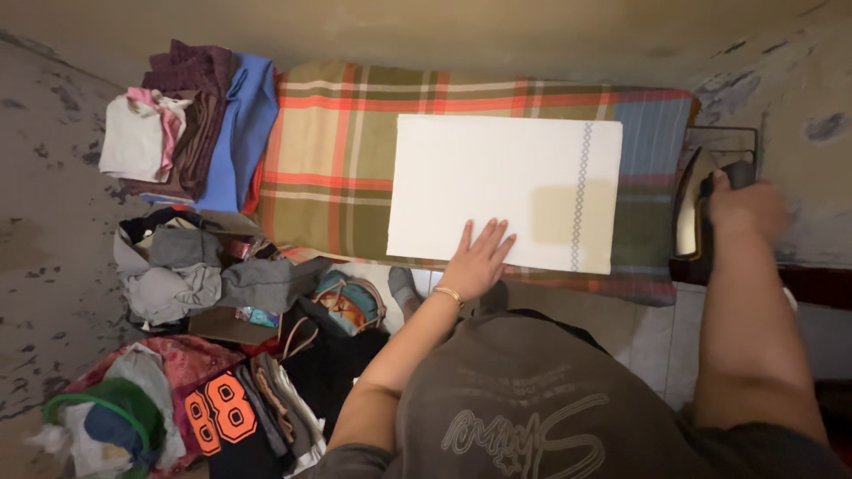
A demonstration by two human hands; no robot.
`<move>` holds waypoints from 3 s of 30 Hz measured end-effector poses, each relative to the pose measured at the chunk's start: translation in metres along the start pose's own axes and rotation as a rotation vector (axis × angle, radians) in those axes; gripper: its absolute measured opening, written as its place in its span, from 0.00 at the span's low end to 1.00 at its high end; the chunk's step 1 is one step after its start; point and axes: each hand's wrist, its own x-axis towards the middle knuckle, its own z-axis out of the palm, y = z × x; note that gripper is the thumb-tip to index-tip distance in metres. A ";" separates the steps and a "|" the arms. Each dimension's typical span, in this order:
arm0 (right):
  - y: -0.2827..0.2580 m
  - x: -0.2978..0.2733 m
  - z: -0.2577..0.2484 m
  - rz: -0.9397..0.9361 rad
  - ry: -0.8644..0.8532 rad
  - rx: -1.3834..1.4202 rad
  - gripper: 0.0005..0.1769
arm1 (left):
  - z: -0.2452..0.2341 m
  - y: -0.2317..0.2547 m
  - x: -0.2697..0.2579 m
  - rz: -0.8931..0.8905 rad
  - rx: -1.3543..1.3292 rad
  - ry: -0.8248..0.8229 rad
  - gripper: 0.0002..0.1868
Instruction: The person irons a white cloth on a plaid-covered ironing board. They repeatedly smooth the fabric with an iron, lift and reposition the cloth, and continue ironing different sections until the end of the clip.
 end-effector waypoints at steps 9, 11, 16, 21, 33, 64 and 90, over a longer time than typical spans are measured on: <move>-0.010 0.010 0.018 0.051 -0.063 0.083 0.45 | 0.012 0.023 0.028 0.081 0.204 0.000 0.36; -0.010 0.017 0.024 0.040 -0.039 0.057 0.45 | 0.017 0.025 0.032 0.028 0.176 0.023 0.37; -0.008 0.032 0.039 -0.044 0.018 0.001 0.48 | 0.024 0.027 0.033 -0.091 0.010 -0.089 0.43; -0.012 0.026 0.041 0.035 -0.035 0.107 0.46 | 0.020 0.027 0.033 -0.105 0.003 -0.137 0.49; -0.015 -0.098 0.043 -0.405 0.259 0.194 0.27 | 0.011 0.030 0.031 -0.119 -0.065 -0.137 0.51; -0.326 -0.337 0.099 -0.976 -0.665 0.721 0.35 | 0.001 -0.011 -0.088 -0.137 -0.183 -0.081 0.31; -0.160 -0.298 0.121 -1.233 0.181 0.272 0.29 | -0.069 -0.100 -0.068 -0.537 -0.064 0.351 0.28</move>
